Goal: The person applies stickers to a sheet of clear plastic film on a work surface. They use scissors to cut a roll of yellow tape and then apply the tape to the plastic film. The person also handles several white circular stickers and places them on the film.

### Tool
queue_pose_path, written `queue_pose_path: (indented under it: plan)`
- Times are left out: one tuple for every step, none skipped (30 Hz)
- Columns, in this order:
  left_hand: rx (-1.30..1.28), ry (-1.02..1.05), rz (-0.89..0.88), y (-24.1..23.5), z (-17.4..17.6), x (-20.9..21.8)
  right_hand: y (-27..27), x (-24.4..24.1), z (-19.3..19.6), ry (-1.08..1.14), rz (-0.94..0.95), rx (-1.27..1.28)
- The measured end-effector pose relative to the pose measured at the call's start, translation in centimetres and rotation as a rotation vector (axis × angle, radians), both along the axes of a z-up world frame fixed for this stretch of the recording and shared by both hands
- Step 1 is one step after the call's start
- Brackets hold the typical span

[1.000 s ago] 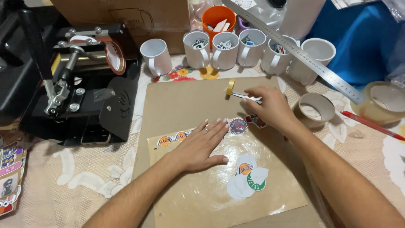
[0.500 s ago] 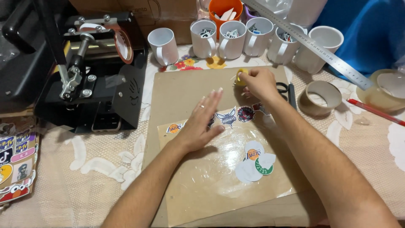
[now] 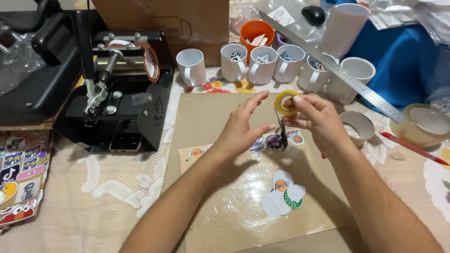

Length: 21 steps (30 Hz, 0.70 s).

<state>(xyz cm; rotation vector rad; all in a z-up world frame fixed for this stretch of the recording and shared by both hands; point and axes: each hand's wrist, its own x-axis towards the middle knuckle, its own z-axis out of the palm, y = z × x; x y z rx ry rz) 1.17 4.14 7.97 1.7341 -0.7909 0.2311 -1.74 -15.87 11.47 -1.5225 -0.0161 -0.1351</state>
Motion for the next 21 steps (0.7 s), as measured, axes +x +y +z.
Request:
queue_pose_path:
  plan:
    - [0.0,-0.009,-0.001,-0.6,-0.4,0.4,0.4,0.1,0.2,-0.009,-0.001,0.0]
    - [-0.001,0.059,0.002,-1.1,-0.7,0.8,0.8,0.2,0.4,-0.001,0.013,0.058]
    - [-0.005,0.127,0.011,-1.6,-1.1,1.2,1.2,0.4,0.6,0.007,0.034,0.113]
    - [-0.007,0.117,0.015,-1.9,-1.5,1.9,1.0,0.7,0.7,-0.002,0.038,0.112]
    - [-0.028,0.139,0.031,-2.2,-2.0,2.5,0.9,1.0,0.6,0.001,0.06,0.141]
    - [-0.05,0.161,0.047,-2.4,-2.6,3.1,0.7,1.3,0.5,0.004,0.082,0.17]
    - [-0.049,0.157,0.051,-2.1,-1.7,2.6,0.3,1.7,0.3,0.001,0.086,0.171]
    - [-0.142,0.131,0.03,-1.8,-0.9,2.1,-0.1,2.0,0.0,-0.006,0.116,0.213]
    - [-0.231,0.108,0.006,-1.6,-0.1,1.5,-0.6,2.3,-0.4,-0.01,0.142,0.256]
    - [-0.229,0.108,0.006,-1.2,0.3,1.2,-0.4,2.0,-0.3,-0.01,0.142,0.259]
    - [-0.227,0.051,0.004,-0.9,1.0,1.0,-0.3,1.8,-0.1,-0.025,0.167,0.292]
    - [-0.225,-0.005,0.002,-0.6,1.6,0.9,-0.2,1.7,0.1,-0.039,0.193,0.325]
    - [-0.223,-0.011,0.003,-0.2,2.1,0.6,-0.2,1.6,0.5,-0.045,0.195,0.326]
    - [-0.238,-0.019,-0.038,0.1,2.5,0.3,-0.2,1.4,0.8,-0.046,0.22,0.358]
    - [-0.251,-0.024,-0.081,0.5,3.0,0.0,-0.1,1.2,1.1,-0.046,0.242,0.391]
    - [-0.248,-0.027,-0.082,0.5,3.2,0.0,0.3,0.9,1.8,-0.05,0.241,0.394]
    - [-0.291,0.034,-0.137,0.5,3.2,-0.3,0.6,0.3,2.4,-0.054,0.254,0.423]
    - [-0.333,0.094,-0.191,0.5,3.3,-0.5,1.0,-0.2,3.0,-0.058,0.267,0.452]
    - [-0.331,0.087,-0.191,0.3,3.3,-1.0,1.6,-0.5,3.0,-0.065,0.269,0.453]
    - [-0.464,0.245,-0.239,0.2,3.3,-1.6,2.2,-0.8,3.0,-0.06,0.274,0.394]
    - [-0.593,0.395,-0.294,-0.1,3.5,-1.8,2.6,-0.9,3.1,-0.067,0.276,0.335]
